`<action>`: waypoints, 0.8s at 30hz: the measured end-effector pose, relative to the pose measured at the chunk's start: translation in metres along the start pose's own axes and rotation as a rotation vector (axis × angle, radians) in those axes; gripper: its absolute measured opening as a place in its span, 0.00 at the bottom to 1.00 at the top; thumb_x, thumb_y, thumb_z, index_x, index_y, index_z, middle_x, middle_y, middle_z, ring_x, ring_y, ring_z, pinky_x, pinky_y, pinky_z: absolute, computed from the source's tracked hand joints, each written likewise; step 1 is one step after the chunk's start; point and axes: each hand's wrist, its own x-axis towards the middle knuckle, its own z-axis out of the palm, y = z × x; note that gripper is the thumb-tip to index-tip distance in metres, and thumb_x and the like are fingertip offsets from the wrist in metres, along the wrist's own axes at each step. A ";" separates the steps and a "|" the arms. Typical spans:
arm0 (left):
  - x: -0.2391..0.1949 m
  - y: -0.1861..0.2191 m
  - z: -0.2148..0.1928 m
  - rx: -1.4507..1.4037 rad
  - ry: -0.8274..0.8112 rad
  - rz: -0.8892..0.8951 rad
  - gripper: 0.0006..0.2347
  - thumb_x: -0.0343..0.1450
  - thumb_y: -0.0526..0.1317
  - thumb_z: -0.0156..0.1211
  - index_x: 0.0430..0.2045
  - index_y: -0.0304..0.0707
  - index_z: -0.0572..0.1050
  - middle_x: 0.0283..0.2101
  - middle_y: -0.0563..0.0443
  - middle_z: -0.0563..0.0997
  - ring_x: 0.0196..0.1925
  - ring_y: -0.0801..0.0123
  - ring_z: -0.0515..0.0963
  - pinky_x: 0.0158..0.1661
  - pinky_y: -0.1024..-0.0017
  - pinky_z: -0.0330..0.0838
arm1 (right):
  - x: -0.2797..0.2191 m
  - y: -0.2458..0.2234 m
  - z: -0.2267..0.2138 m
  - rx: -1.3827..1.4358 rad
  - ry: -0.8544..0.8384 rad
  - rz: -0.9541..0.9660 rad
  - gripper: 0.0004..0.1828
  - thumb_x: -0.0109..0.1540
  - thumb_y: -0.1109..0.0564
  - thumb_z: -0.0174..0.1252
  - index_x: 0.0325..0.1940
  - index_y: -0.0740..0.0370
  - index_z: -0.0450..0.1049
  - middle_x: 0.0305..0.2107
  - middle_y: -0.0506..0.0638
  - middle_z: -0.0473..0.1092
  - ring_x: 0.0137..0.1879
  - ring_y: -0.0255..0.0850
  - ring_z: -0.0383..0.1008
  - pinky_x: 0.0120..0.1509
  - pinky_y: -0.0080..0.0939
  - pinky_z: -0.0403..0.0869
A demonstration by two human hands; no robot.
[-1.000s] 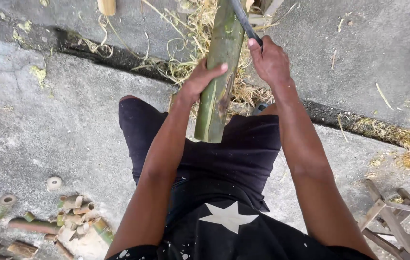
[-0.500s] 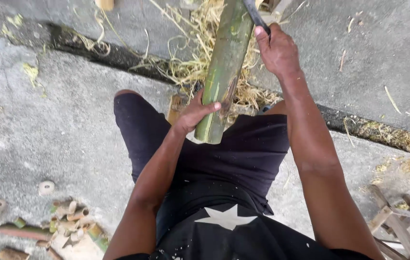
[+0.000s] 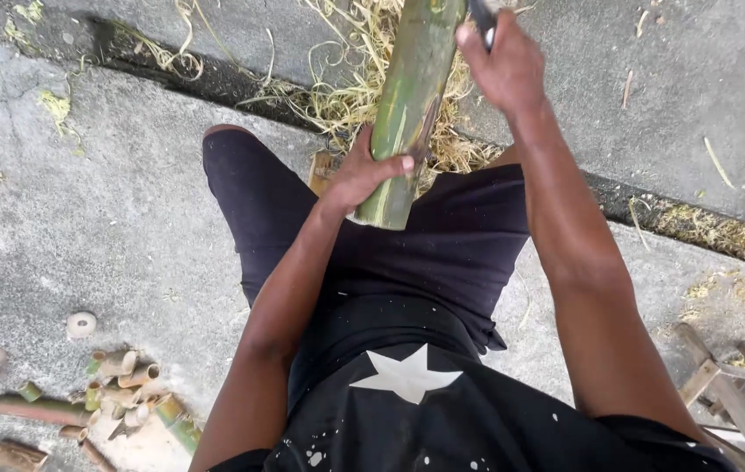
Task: Scraping and smoothing bamboo poles using curved and straight knives.
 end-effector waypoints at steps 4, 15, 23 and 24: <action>-0.031 -0.011 -0.010 0.071 0.009 -0.031 0.51 0.55 0.55 0.76 0.67 0.23 0.51 0.56 0.29 0.75 0.58 0.49 0.78 0.57 0.56 0.75 | -0.069 -0.025 -0.022 -0.036 -0.233 -0.056 0.27 0.69 0.36 0.56 0.46 0.65 0.71 0.21 0.50 0.70 0.24 0.38 0.71 0.31 0.48 0.74; -0.073 -0.036 -0.027 0.024 0.016 -0.053 0.47 0.56 0.51 0.75 0.67 0.27 0.55 0.53 0.34 0.77 0.53 0.53 0.80 0.52 0.59 0.76 | -0.074 -0.002 -0.006 -0.193 -0.078 0.052 0.12 0.68 0.49 0.62 0.35 0.57 0.77 0.15 0.48 0.70 0.16 0.33 0.66 0.21 0.38 0.68; -0.068 -0.053 -0.026 0.033 -0.040 0.054 0.44 0.61 0.52 0.73 0.68 0.29 0.56 0.54 0.35 0.77 0.53 0.57 0.80 0.51 0.61 0.77 | -0.061 0.008 -0.009 -0.251 -0.053 0.180 0.14 0.73 0.49 0.58 0.37 0.56 0.78 0.18 0.48 0.72 0.19 0.38 0.69 0.22 0.47 0.70; -0.060 -0.058 -0.027 0.035 -0.043 0.072 0.44 0.61 0.52 0.73 0.68 0.29 0.56 0.54 0.35 0.77 0.53 0.57 0.80 0.51 0.61 0.77 | -0.067 0.007 -0.008 -0.257 -0.037 0.174 0.14 0.73 0.49 0.58 0.37 0.56 0.78 0.18 0.48 0.72 0.19 0.38 0.69 0.22 0.47 0.70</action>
